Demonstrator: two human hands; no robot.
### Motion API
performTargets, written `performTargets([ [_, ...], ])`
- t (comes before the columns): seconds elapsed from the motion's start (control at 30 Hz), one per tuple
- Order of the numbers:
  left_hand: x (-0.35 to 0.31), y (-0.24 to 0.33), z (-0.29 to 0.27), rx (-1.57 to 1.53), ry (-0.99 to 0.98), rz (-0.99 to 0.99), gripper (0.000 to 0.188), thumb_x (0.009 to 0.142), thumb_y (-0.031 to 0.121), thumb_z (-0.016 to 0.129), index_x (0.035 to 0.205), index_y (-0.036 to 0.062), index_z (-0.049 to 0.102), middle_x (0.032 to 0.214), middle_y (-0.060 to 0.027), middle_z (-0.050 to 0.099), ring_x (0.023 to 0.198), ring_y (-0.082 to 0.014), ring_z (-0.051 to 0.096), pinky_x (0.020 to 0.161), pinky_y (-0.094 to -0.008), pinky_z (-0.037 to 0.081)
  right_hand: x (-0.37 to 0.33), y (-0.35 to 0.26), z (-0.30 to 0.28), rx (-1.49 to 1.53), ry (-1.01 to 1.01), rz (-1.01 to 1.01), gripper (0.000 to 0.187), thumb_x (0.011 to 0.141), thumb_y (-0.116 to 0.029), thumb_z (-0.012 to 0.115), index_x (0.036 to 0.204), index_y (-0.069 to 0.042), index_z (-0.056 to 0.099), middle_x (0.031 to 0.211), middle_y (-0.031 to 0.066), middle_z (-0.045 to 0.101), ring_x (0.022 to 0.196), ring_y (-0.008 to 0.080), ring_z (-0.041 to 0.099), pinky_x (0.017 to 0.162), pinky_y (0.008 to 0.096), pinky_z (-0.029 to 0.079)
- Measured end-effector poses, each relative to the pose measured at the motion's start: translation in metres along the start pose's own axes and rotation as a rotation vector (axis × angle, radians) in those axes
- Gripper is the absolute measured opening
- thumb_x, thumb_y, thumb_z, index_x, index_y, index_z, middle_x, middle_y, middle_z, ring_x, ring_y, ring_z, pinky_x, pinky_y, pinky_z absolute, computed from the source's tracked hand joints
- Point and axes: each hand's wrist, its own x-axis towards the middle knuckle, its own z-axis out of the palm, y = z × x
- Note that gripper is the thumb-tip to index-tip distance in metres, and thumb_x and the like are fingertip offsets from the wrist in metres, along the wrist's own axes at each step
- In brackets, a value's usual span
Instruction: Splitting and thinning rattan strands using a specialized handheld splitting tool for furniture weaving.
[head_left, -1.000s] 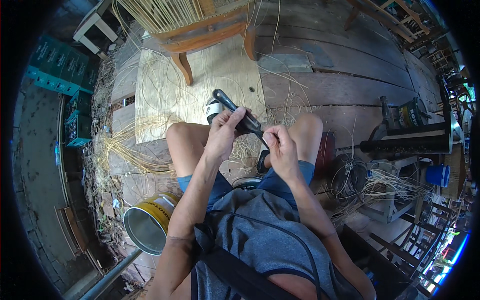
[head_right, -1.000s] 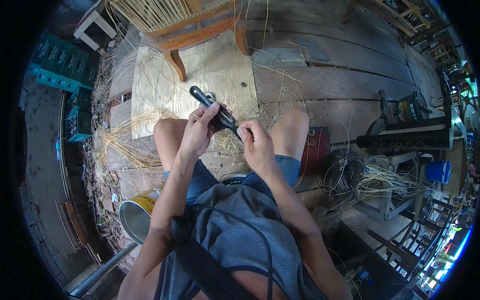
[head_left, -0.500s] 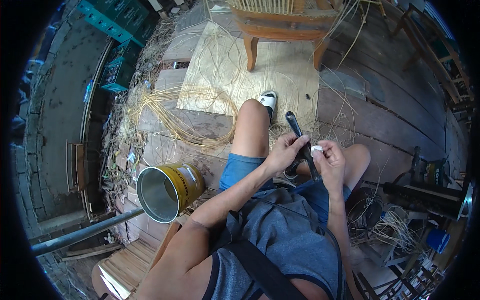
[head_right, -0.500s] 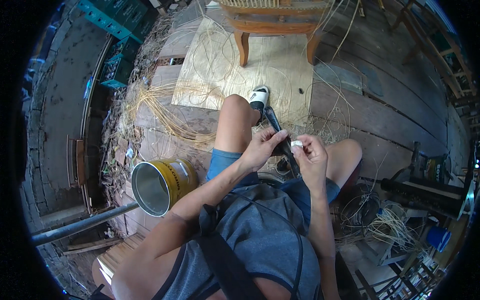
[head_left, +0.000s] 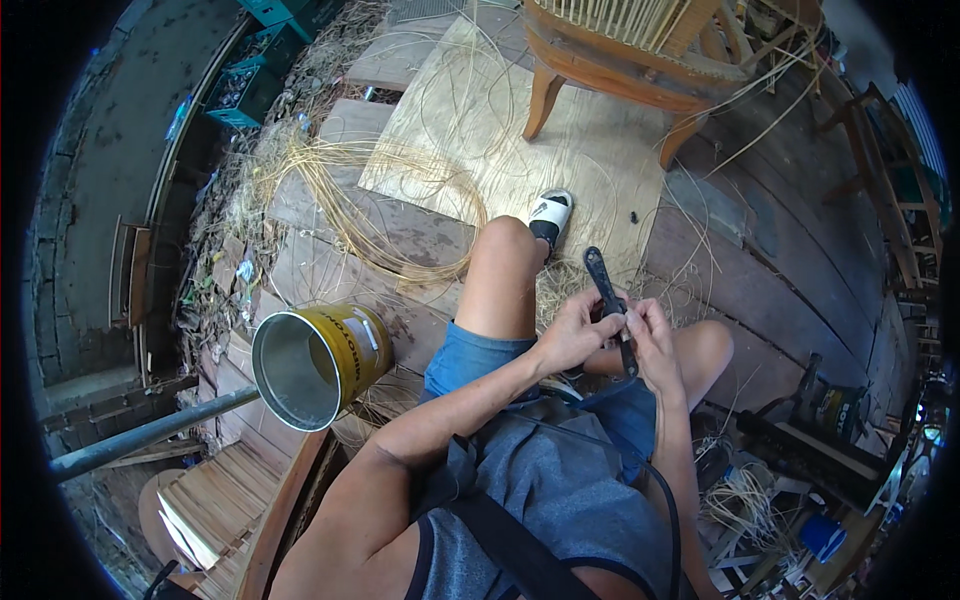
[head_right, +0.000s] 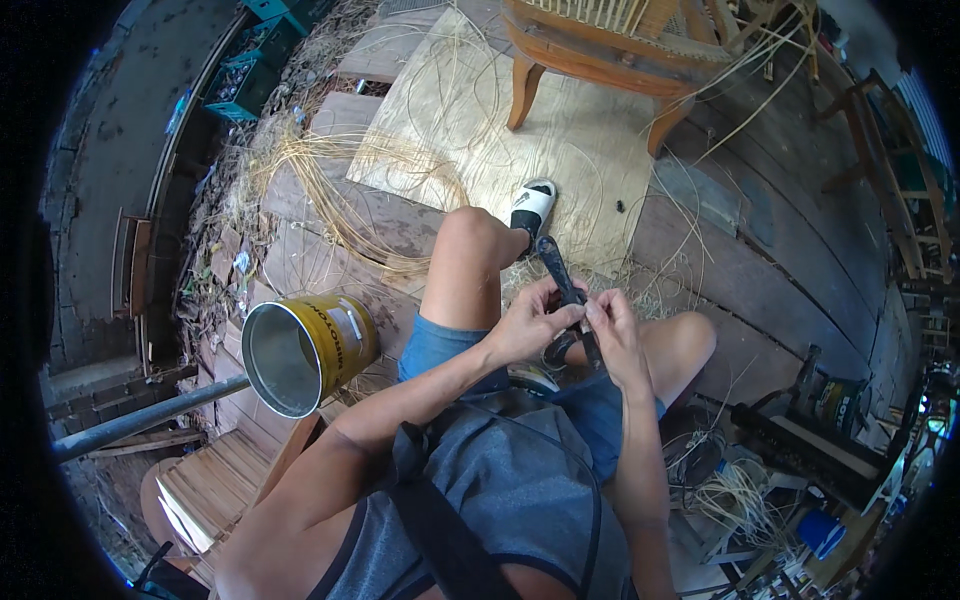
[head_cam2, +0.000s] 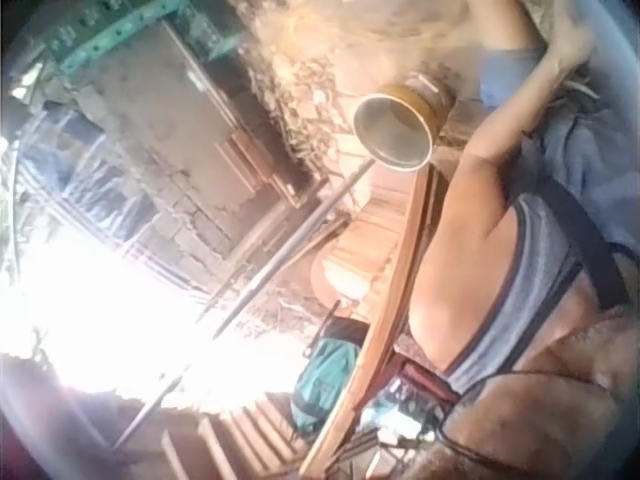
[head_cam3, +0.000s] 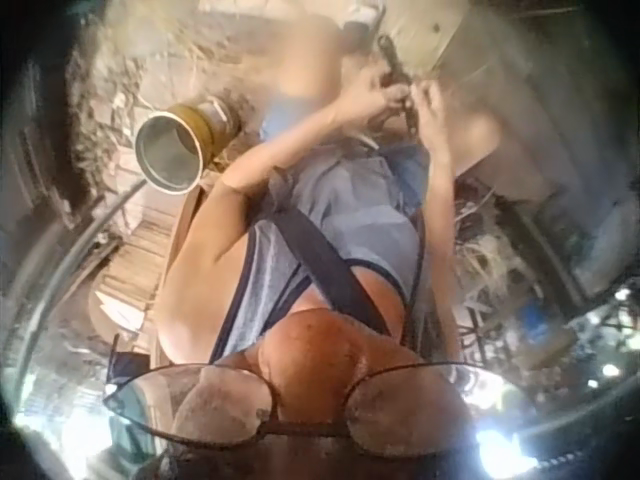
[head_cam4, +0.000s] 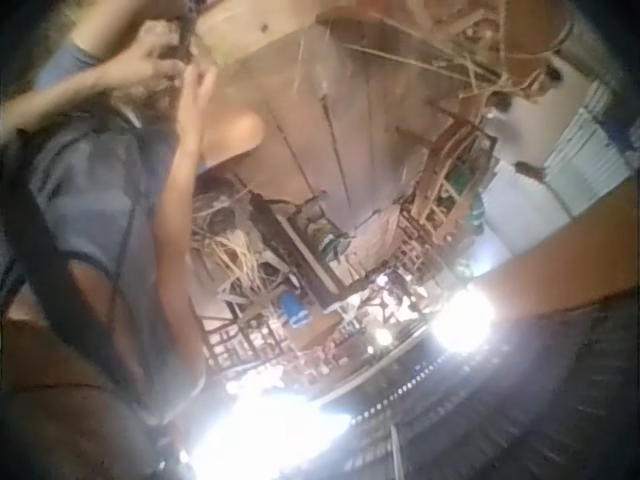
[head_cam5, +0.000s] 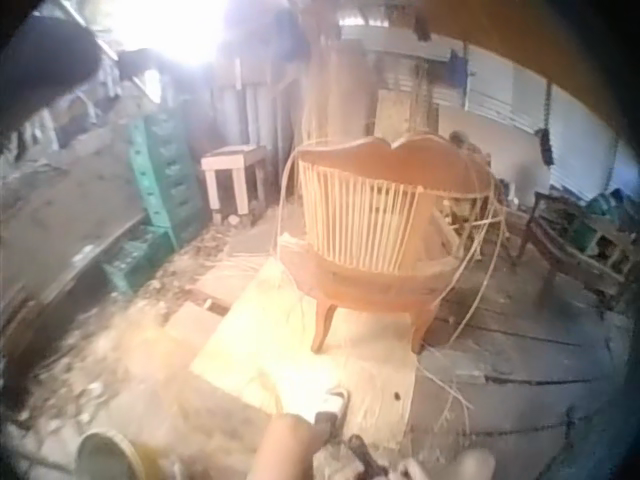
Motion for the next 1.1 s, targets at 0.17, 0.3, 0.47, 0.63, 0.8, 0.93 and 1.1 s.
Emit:
performTargets([
  [0.17, 0.027, 0.021, -0.013, 0.959, 0.066, 0.404, 0.028, 0.089, 0.02, 0.059, 0.099, -0.0033, 0.048, 0.084, -0.0179, 0.056, 0.08, -0.0336, 0.055, 0.076, -0.0414, 0.044, 0.013, -0.025, 0.013, 0.259, -0.134, 0.315, 0.032, 0.102, -0.036, 0.036, 0.111, -0.007, 0.046, 0.08, 0.0092, 0.056, 0.053, 0.0123, 0.049, 0.047, 0.0269, 0.042],
  [0.3, 0.073, 0.041, -0.024, 0.85, -0.101, 0.316, 0.036, 0.086, 0.027, 0.059, 0.094, -0.0047, 0.044, 0.08, -0.0207, 0.05, 0.079, -0.0376, 0.05, 0.072, -0.0444, 0.04, 0.036, 0.0, -0.01, 0.691, -0.277, 0.349, 0.045, 0.101, -0.045, 0.033, 0.107, -0.004, 0.051, 0.07, 0.0123, 0.054, 0.046, 0.0184, 0.047, 0.043, 0.0303, 0.042],
  [0.47, 0.124, 0.06, -0.041, 0.819, -0.213, 0.157, 0.036, 0.083, 0.022, 0.063, 0.095, -0.0067, 0.045, 0.083, -0.028, 0.058, 0.086, -0.0429, 0.059, 0.074, -0.0436, 0.048, 0.074, 0.001, -0.001, 0.63, -0.082, 0.283, 0.042, 0.098, -0.044, 0.043, 0.107, -0.003, 0.051, 0.062, 0.01, 0.05, 0.045, 0.0187, 0.047, 0.041, 0.0295, 0.041],
  [0.63, 0.18, 0.071, -0.115, 0.524, -0.556, -0.039, 0.04, 0.09, 0.026, 0.06, 0.115, -0.0035, 0.056, 0.1, -0.0184, 0.067, 0.093, -0.0227, 0.064, 0.081, -0.0347, 0.05, 0.119, 0.001, -0.008, 0.374, -0.001, 0.308, 0.04, 0.101, -0.04, 0.04, 0.103, -0.002, 0.052, 0.058, 0.0068, 0.048, 0.041, 0.0115, 0.042, 0.038, 0.022, 0.036],
  [0.8, 0.225, -0.034, -0.277, 0.541, 0.338, -0.216, 0.036, 0.095, 0.031, 0.053, 0.116, 0.0029, 0.062, 0.098, -0.0058, 0.068, 0.089, -0.013, 0.06, 0.08, -0.0287, 0.049, 0.121, 0.027, -0.038, -0.117, 0.007, 0.37, 0.037, 0.101, -0.039, 0.041, 0.089, -0.005, 0.05, 0.055, 0.0033, 0.047, 0.04, 0.0066, 0.039, 0.036, 0.0216, 0.029],
  [0.93, 0.135, -0.206, -0.408, 1.245, 0.409, -0.62, 0.06, 0.085, 0.044, 0.058, 0.117, -0.0066, 0.057, 0.117, -0.028, 0.059, 0.112, -0.0376, 0.058, 0.093, -0.0405, 0.045, 0.087, 0.054, -0.018, 0.114, 0.015, 0.525, 0.034, 0.101, -0.034, 0.041, 0.092, -0.003, 0.05, 0.059, 0.0025, 0.049, 0.044, 0.0071, 0.043, 0.04, 0.022, 0.034],
  [1.1, 0.114, -0.258, -0.346, 0.91, 0.589, -0.649, 0.045, 0.084, 0.035, 0.062, 0.112, 0.0008, 0.063, 0.115, -0.0269, 0.06, 0.113, -0.0366, 0.057, 0.09, -0.0378, 0.048, 0.05, 0.057, -0.035, -0.108, -0.068, 0.591, 0.03, 0.1, -0.031, 0.043, 0.093, -0.003, 0.049, 0.069, 0.0034, 0.052, 0.054, 0.0075, 0.047, 0.049, 0.0201, 0.037],
])
